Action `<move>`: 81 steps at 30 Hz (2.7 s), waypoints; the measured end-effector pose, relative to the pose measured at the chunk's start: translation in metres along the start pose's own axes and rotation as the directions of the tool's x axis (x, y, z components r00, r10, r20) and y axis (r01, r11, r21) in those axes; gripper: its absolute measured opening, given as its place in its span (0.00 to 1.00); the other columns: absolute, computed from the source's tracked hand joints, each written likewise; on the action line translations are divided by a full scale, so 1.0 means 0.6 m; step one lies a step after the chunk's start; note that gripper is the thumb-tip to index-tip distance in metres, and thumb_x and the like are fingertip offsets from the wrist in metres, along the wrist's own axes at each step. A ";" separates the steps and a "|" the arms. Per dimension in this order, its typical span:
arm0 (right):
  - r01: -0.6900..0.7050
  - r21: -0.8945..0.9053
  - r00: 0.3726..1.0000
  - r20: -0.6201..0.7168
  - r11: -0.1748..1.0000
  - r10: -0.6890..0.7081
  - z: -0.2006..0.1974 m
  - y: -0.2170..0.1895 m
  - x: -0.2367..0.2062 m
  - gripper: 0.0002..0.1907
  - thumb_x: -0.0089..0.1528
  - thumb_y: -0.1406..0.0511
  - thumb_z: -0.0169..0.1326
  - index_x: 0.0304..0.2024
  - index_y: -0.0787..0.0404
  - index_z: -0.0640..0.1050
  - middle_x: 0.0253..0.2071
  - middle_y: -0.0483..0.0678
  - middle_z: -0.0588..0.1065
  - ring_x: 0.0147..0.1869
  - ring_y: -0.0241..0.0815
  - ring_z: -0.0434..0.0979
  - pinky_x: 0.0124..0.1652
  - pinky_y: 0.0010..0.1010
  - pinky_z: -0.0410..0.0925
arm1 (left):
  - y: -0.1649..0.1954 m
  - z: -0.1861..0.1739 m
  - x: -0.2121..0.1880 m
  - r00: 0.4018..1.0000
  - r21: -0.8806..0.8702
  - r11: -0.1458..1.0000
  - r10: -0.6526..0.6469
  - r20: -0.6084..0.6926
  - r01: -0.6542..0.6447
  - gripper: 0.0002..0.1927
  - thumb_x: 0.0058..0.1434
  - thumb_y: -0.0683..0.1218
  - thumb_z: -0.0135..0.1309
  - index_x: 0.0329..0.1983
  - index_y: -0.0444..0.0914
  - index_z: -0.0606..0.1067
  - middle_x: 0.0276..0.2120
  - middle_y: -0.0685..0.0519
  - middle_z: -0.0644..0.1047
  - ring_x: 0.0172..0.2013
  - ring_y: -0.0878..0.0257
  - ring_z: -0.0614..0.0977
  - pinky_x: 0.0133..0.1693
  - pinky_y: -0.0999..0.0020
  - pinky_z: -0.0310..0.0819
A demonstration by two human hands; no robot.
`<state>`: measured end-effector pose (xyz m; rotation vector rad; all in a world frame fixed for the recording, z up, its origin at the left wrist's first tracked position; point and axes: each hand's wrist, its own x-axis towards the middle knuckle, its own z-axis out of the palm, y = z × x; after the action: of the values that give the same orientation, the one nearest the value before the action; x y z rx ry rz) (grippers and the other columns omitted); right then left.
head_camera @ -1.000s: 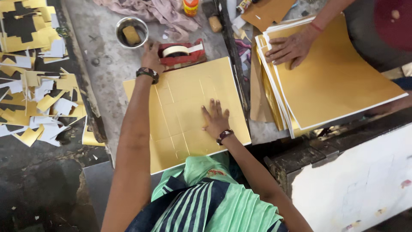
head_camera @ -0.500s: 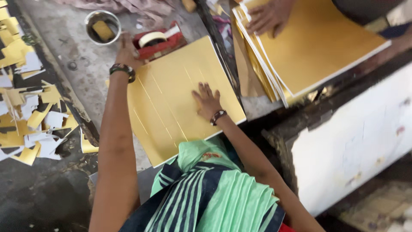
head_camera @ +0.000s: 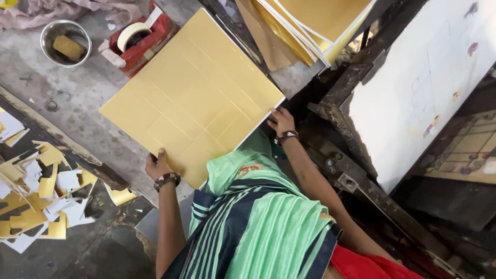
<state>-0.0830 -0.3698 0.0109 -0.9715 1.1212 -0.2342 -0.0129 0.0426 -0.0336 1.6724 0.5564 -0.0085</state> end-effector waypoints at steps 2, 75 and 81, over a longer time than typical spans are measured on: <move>0.001 -0.002 1.000 -0.031 1.000 -0.001 0.022 -0.002 -0.008 0.17 0.62 0.69 0.59 0.54 0.66 0.77 0.46 0.50 0.79 0.42 0.40 0.80 0.40 0.31 0.76 | 0.005 0.007 0.011 1.000 0.092 0.996 0.012 -0.027 -0.009 0.10 0.62 0.40 0.61 0.45 0.30 0.79 0.34 0.53 0.81 0.32 0.68 0.77 0.37 0.71 0.73; 0.736 -0.662 0.593 0.731 -0.141 -0.337 0.102 -0.019 -0.097 0.32 0.57 0.63 0.60 0.64 0.58 0.70 0.72 0.55 0.60 0.79 0.56 0.53 0.69 0.55 0.52 | 0.082 0.058 -0.013 0.970 0.017 0.976 -0.214 -0.115 0.218 0.17 0.67 0.52 0.59 0.47 0.33 0.76 0.38 0.45 0.80 0.32 0.56 0.79 0.32 0.59 0.75; 0.728 -0.675 0.602 0.713 -0.120 -0.359 0.096 0.001 -0.074 0.32 0.53 0.65 0.61 0.61 0.57 0.71 0.70 0.54 0.62 0.77 0.56 0.54 0.68 0.54 0.53 | 0.050 0.038 -0.003 0.997 -0.068 0.995 -0.072 -0.017 0.070 0.15 0.67 0.48 0.60 0.43 0.29 0.76 0.36 0.49 0.79 0.32 0.60 0.77 0.33 0.62 0.74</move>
<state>-0.0548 -0.3117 0.0446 -2.6618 0.2763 0.0130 0.0032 0.0184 -0.0097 1.5877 0.6244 -0.0248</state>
